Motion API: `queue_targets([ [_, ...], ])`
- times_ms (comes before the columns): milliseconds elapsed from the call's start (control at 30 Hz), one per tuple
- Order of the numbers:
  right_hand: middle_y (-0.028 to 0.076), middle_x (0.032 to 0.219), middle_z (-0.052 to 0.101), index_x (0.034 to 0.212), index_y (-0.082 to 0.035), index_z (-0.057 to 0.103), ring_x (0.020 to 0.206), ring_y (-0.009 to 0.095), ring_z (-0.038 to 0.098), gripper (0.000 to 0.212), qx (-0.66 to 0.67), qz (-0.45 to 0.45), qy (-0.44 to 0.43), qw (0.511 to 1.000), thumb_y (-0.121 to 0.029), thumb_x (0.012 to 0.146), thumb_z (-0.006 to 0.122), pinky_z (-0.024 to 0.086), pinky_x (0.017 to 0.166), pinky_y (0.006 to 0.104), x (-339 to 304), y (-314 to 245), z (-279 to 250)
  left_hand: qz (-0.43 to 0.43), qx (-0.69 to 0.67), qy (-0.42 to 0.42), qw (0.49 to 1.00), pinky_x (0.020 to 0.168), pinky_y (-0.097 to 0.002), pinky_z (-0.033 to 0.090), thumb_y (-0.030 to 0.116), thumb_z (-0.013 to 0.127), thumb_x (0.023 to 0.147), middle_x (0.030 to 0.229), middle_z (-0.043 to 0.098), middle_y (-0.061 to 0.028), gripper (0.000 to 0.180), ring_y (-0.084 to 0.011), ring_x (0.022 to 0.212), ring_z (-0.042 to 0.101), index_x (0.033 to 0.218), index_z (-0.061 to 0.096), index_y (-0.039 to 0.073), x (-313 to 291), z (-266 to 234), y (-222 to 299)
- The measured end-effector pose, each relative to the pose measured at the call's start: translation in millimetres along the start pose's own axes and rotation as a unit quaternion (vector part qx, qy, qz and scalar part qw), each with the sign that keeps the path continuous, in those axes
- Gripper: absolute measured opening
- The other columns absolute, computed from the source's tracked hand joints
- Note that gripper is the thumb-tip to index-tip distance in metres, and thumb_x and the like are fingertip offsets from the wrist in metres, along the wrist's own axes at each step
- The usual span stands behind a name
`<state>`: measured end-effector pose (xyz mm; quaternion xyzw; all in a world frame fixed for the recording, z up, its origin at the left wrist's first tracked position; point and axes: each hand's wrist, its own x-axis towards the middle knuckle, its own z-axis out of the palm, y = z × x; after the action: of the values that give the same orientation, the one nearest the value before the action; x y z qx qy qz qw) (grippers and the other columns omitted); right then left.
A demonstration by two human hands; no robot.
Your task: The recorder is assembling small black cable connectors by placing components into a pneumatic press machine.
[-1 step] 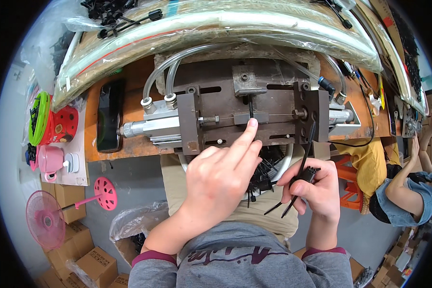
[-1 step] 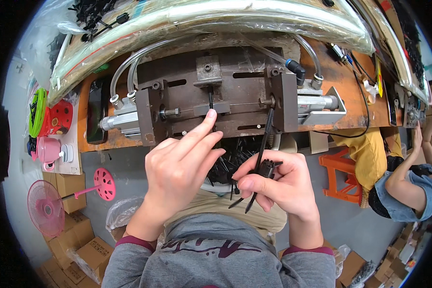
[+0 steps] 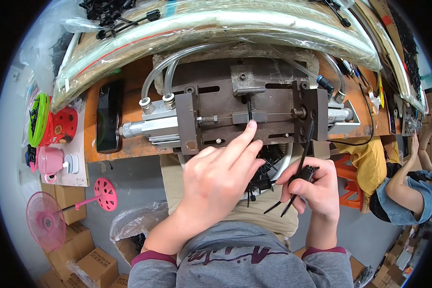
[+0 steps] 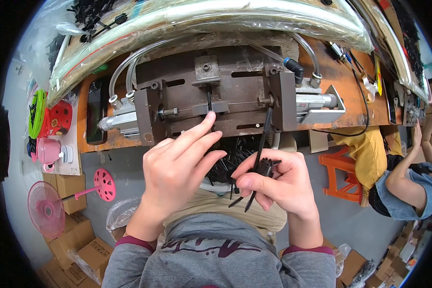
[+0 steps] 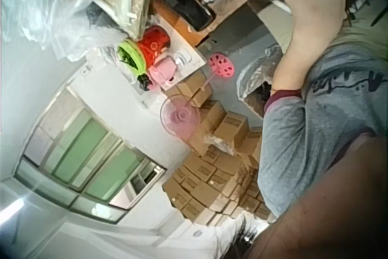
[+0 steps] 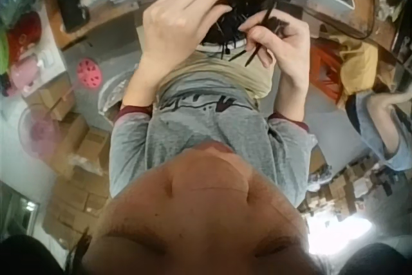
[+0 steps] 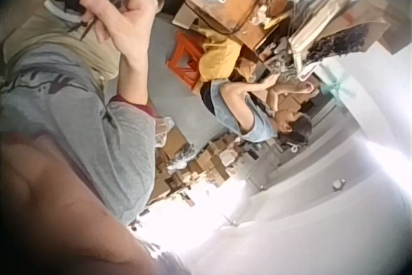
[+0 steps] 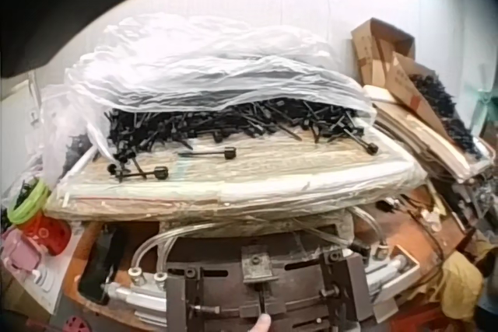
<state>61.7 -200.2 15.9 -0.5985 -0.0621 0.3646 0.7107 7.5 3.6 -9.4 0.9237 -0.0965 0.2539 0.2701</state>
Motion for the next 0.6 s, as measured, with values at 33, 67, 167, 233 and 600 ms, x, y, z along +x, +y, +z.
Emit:
queue_targets([
  [33, 0.011, 0.066, 0.067, 0.093, 0.006, 0.071, 0.042, 0.006, 0.050, 0.013, 0.000, 0.010, -0.003, 1.000, 0.000, 0.083, 0.075, 0.033, 0.037, 0.0197, 0, 0, 0, -0.013, -0.040, -0.001, 0.999, 0.062, -0.0241, 0.050, 0.014, 0.083, 0.069, 0.116, 0.071, -0.0097, 0.031, -0.0144, 0.066, 0.066, 0.098, 0.075, 0.007, 0, -4, 0],
  [67, 0.011, 0.066, 0.067, 0.094, 0.006, 0.071, 0.042, 0.006, 0.050, 0.012, -0.001, 0.020, -0.007, 1.000, 0.000, 0.084, 0.074, 0.032, 0.037, 0.0197, 0, 0, -1, -0.047, -0.136, -0.017, 0.989, 0.066, -0.0259, 0.052, 0.017, 0.085, 0.067, 0.114, 0.071, -0.0101, 0.035, -0.0150, 0.072, 0.068, 0.100, 0.076, 0.008, -2, -8, 2],
  [167, 0.007, 0.064, 0.066, 0.091, 0.004, 0.072, 0.042, 0.004, 0.047, 0.011, -0.008, 0.034, -0.038, 0.999, -0.002, 0.084, 0.076, 0.030, 0.037, 0.0201, 2, -1, 3, -0.002, -0.249, -0.052, 0.967, 0.069, -0.0291, 0.053, 0.017, 0.086, 0.065, 0.113, 0.071, -0.0094, 0.038, -0.0173, 0.077, 0.068, 0.100, 0.077, 0.008, 3, -23, 10],
  [233, 0.006, 0.063, 0.066, 0.090, 0.003, 0.072, 0.042, 0.003, 0.047, 0.010, -0.028, 0.015, -0.093, 0.995, -0.003, 0.083, 0.077, 0.029, 0.038, 0.0205, 4, 0, 4, 0.023, -0.239, -0.048, 0.970, 0.071, -0.0306, 0.053, 0.017, 0.086, 0.063, 0.108, 0.070, -0.0066, 0.040, -0.0197, 0.081, 0.067, 0.101, 0.077, 0.009, 3, -16, 10],
  [600, 0.014, 0.074, 0.070, 0.098, 0.008, 0.069, 0.048, 0.011, 0.060, 0.016, 0.056, -0.036, -0.019, 0.998, 0.006, 0.082, 0.072, 0.045, 0.042, 0.0211, 4, 3, -5, 0.006, -0.148, 0.013, 0.989, 0.081, -0.0338, 0.056, -0.003, 0.077, 0.065, 0.118, 0.068, -0.0154, 0.029, -0.0279, 0.092, 0.069, 0.094, 0.074, 0.001, -4, -20, 6],
])
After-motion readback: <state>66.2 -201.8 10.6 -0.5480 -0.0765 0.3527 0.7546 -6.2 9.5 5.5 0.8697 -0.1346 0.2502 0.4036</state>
